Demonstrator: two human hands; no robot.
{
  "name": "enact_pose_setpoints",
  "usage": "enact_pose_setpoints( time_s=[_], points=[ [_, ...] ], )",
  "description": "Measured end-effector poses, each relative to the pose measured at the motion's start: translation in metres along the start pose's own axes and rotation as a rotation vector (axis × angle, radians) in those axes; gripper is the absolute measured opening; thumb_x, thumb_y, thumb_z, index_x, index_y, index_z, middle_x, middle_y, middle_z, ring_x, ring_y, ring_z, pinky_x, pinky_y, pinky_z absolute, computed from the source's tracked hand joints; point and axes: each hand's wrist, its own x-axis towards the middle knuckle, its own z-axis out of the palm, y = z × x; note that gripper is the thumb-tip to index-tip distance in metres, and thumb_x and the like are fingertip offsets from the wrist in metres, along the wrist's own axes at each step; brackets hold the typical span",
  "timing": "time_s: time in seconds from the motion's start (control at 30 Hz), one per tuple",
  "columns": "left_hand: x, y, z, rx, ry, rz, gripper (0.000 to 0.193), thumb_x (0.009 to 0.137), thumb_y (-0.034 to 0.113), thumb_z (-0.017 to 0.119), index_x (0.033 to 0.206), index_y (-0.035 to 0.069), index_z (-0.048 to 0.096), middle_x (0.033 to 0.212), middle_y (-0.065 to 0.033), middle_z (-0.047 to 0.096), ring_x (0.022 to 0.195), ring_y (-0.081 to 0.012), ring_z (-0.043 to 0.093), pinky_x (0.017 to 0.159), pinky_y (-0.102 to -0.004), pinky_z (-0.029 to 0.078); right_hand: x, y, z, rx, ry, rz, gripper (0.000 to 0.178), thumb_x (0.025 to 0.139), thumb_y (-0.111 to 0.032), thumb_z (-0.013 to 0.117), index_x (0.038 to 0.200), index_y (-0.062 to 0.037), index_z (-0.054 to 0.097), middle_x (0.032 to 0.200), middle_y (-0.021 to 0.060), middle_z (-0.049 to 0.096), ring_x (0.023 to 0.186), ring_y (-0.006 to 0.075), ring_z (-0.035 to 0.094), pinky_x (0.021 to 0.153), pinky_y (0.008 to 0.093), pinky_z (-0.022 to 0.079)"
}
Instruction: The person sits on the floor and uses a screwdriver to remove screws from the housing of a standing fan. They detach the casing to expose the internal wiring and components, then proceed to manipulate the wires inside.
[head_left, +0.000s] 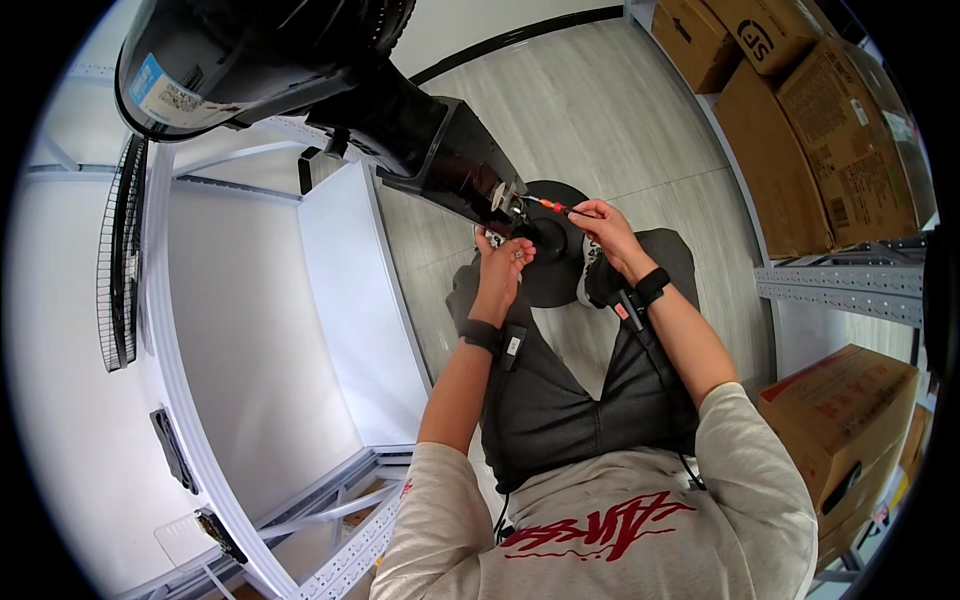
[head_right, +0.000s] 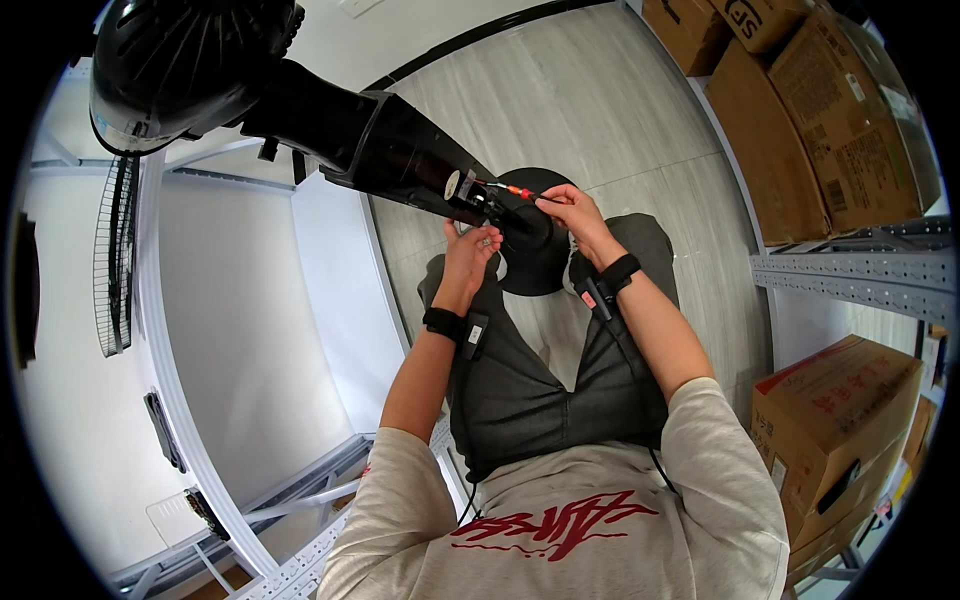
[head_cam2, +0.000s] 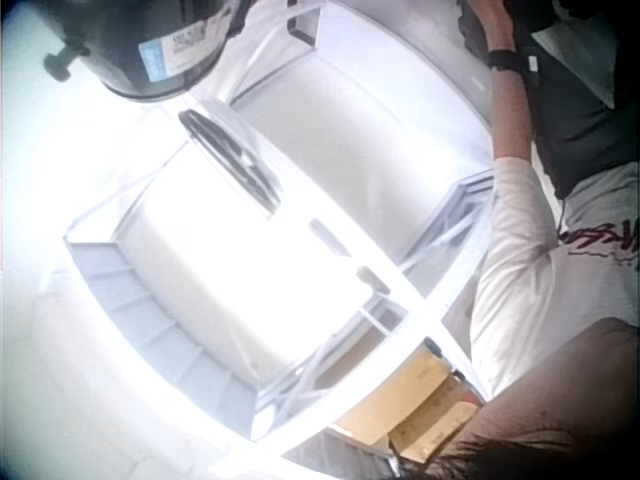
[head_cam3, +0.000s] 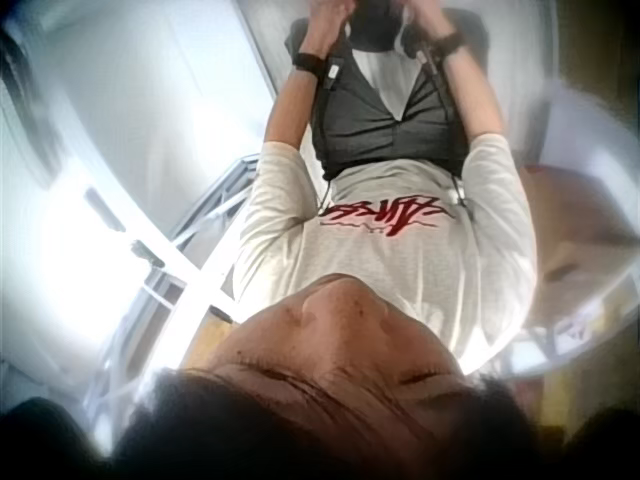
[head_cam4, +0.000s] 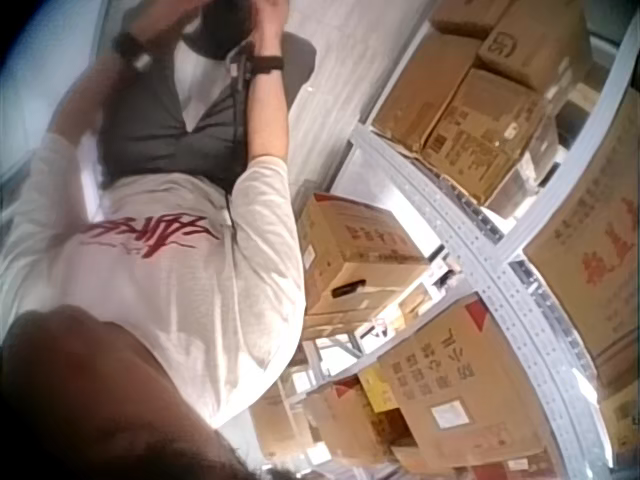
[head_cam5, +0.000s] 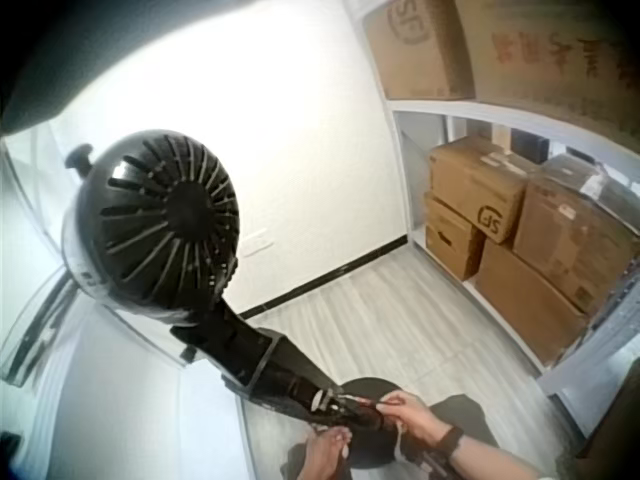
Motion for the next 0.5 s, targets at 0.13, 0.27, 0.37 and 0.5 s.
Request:
enact_pose_setpoints(
  time_s=[0.13,0.27,0.37,0.5],
  points=[
    [0.002,-0.002,-0.005,-0.005,-0.027,0.01,0.066,0.085,-0.005,0.047,0.136,0.022,0.015,0.088,-0.014,0.06,0.073,-0.0209,0.061,0.065,-0.0313,0.051,-0.001,-0.007,0.001,0.316,0.029,0.2,0.019,0.089,-0.022,0.063,0.094,-0.0046,0.061,0.072,0.0004,0.061,0.055,0.0036,0.051,0.047,0.0148,0.038],
    [0.002,-0.003,-0.006,-0.002,-0.028,0.018,0.065,0.085,-0.004,0.047,0.136,0.021,0.016,0.088,-0.0138,0.06,0.073,-0.0209,0.061,0.065,-0.0313,0.05,-0.001,-0.01,0.004,0.525,0.128,0.306,0.026,0.091,-0.026,0.061,0.094,-0.0006,0.061,0.074,0.0055,0.063,0.05,0.0053,0.05,0.044,0.0153,0.039],
    [0.001,-0.002,-0.004,0.006,-0.016,0.005,0.065,0.085,-0.004,0.047,0.136,0.021,0.016,0.088,-0.0135,0.06,0.073,-0.0208,0.061,0.066,-0.0313,0.05,-0.001,-0.005,-0.013,0.459,-0.105,0.374,0.031,0.092,-0.03,0.06,0.094,0.0002,0.061,0.073,0.0063,0.063,0.049,0.0055,0.05,0.043,0.0154,0.038],
    [0.002,-0.002,-0.005,-0.007,-0.023,0.006,0.066,0.085,-0.004,0.047,0.136,0.022,0.015,0.087,-0.0134,0.06,0.073,-0.0208,0.061,0.066,-0.0314,0.05,0.002,-0.002,-0.022,0.284,-0.223,0.407,0.031,0.094,-0.034,0.056,0.098,-0.003,0.06,0.066,0.0034,0.06,0.049,0.0048,0.049,0.042,0.0163,0.036]
  ],
)
